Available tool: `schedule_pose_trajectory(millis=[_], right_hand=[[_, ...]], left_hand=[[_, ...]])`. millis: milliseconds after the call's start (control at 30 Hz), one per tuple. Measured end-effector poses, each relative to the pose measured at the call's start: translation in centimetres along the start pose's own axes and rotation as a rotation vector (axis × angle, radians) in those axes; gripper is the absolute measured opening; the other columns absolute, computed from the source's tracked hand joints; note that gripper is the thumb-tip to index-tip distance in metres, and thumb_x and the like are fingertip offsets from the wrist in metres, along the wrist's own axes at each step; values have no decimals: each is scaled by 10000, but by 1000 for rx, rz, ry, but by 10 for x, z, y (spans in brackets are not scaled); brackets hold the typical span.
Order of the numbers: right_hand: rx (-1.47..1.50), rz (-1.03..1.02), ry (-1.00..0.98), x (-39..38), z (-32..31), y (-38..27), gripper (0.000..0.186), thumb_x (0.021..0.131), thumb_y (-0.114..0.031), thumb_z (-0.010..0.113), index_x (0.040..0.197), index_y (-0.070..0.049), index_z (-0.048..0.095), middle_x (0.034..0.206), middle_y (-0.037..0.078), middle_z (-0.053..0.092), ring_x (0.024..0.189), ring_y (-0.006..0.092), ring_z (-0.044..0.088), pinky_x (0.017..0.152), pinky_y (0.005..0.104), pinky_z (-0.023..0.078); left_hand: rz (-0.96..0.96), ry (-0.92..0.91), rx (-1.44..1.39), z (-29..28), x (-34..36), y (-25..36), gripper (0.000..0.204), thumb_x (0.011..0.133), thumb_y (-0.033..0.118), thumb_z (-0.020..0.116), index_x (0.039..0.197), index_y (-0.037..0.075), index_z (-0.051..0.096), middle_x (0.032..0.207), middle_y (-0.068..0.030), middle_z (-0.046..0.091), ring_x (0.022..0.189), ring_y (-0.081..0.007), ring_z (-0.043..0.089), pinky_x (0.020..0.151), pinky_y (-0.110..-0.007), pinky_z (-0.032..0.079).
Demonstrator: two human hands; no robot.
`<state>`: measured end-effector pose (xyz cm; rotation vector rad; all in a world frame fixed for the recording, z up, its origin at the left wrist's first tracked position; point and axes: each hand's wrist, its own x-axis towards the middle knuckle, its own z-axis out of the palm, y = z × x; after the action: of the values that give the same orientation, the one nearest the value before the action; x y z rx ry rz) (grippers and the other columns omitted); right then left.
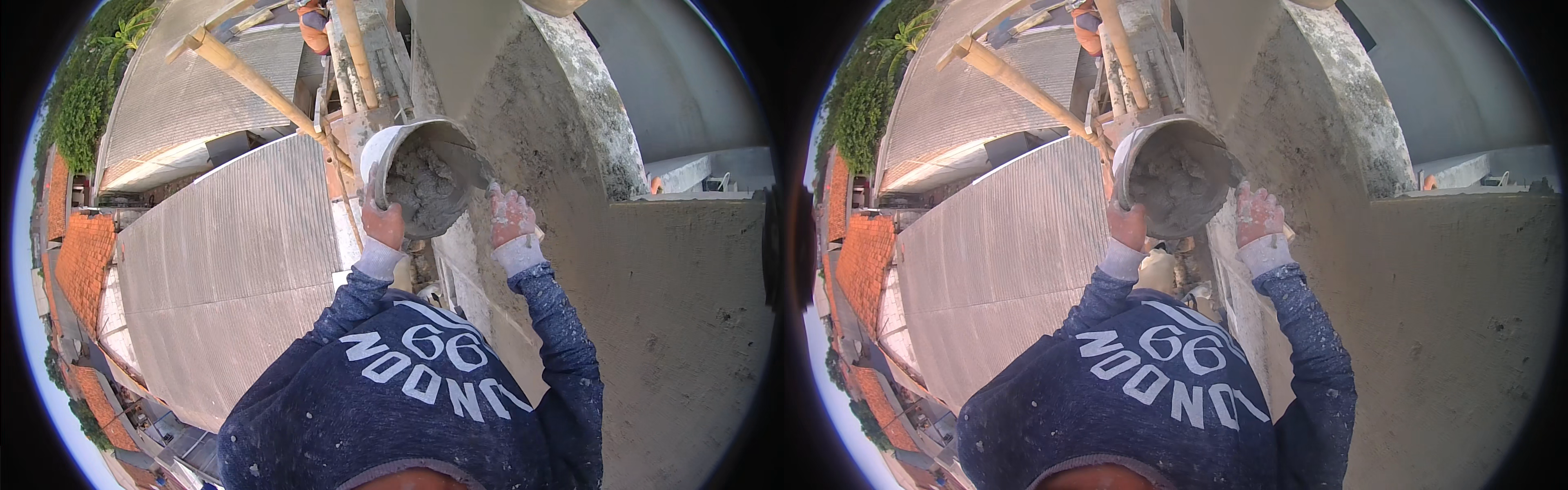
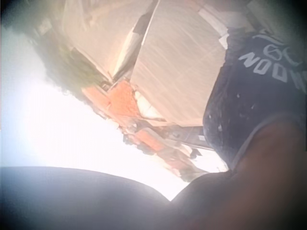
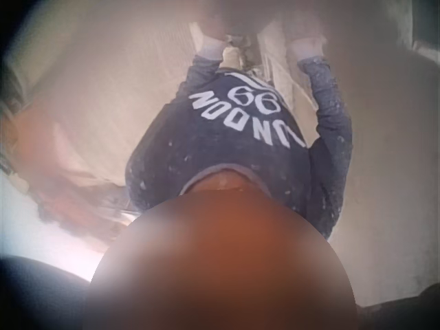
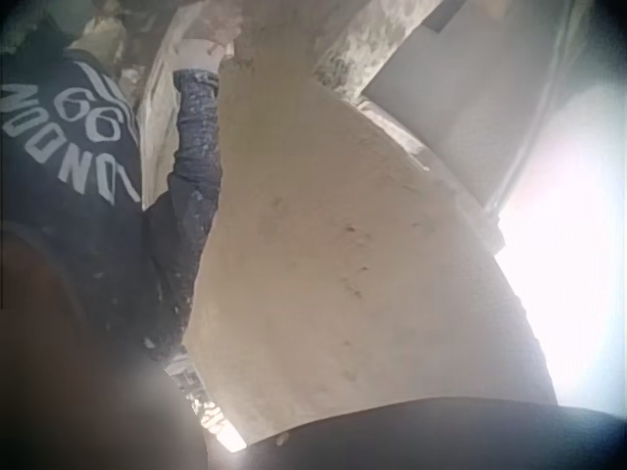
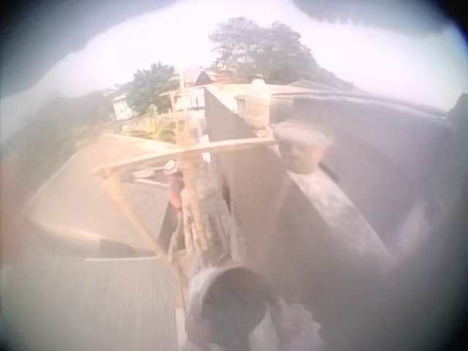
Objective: The person scoops wet cement from a bucket with a trowel and applies it to a vertical wall surface. They repeatedly smooth and spread the cement along the wall while standing on scaffolding.
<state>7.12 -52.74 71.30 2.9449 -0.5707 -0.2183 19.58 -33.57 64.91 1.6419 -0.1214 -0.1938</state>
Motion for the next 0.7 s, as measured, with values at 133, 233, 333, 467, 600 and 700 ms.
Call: schedule_pose_trajectory(millis=[133,233,333,467,600,700], right_hand=[[32,-47,-355,-3,-9,25,458,841,-143,463,1290,-54,450,1057,188,570,931,322,585,753,434,480],[25,-146,-479,-25,6,39,465,839,-217,499,1271,-48,465,1044,208,590,927,348,597,793,449,476],[305,-137,-326,-42,35,24,484,827,-296,549,1239,-46,502,1024,233,610,956,371,602,862,451,466],[874,199,-425,-53,53,-10,497,831,-329,555,1259,-83,496,1191,198,560,1137,375,513,961,465,408],[460,215,131,-52,37,-1,484,770,-252,621,1196,-37,544,1135,230,577,1047,372,565,896,471,455],[218,236,155,-39,28,23,418,812,-204,546,1195,-38,523,1073,202,572,987,356,570,817,467,461]], left_hand=[[176,-46,49,15,3,21,706,660,-75,436,1360,16,421,1354,-212,456,1309,-335,376,1090,-354,275],[105,-159,38,24,-5,22,702,664,-83,440,1361,-2,414,1380,-213,428,1325,-303,358,1091,-335,269],[-116,-256,-94,32,-12,17,620,680,-69,461,1299,-34,456,1245,-176,516,1167,-250,468,982,-309,360],[-251,-217,-112,34,-9,14,493,677,-34,494,1169,-58,519,917,-57,598,785,-143,556,700,-253,458],[-260,-214,-150,35,12,11,433,666,-30,498,1096,-63,540,852,-48,593,727,-145,554,638,-251,456],[-213,-212,-180,38,20,9,440,664,-32,491,1100,-66,542,855,-54,604,725,-144,559,637,-246,454]])
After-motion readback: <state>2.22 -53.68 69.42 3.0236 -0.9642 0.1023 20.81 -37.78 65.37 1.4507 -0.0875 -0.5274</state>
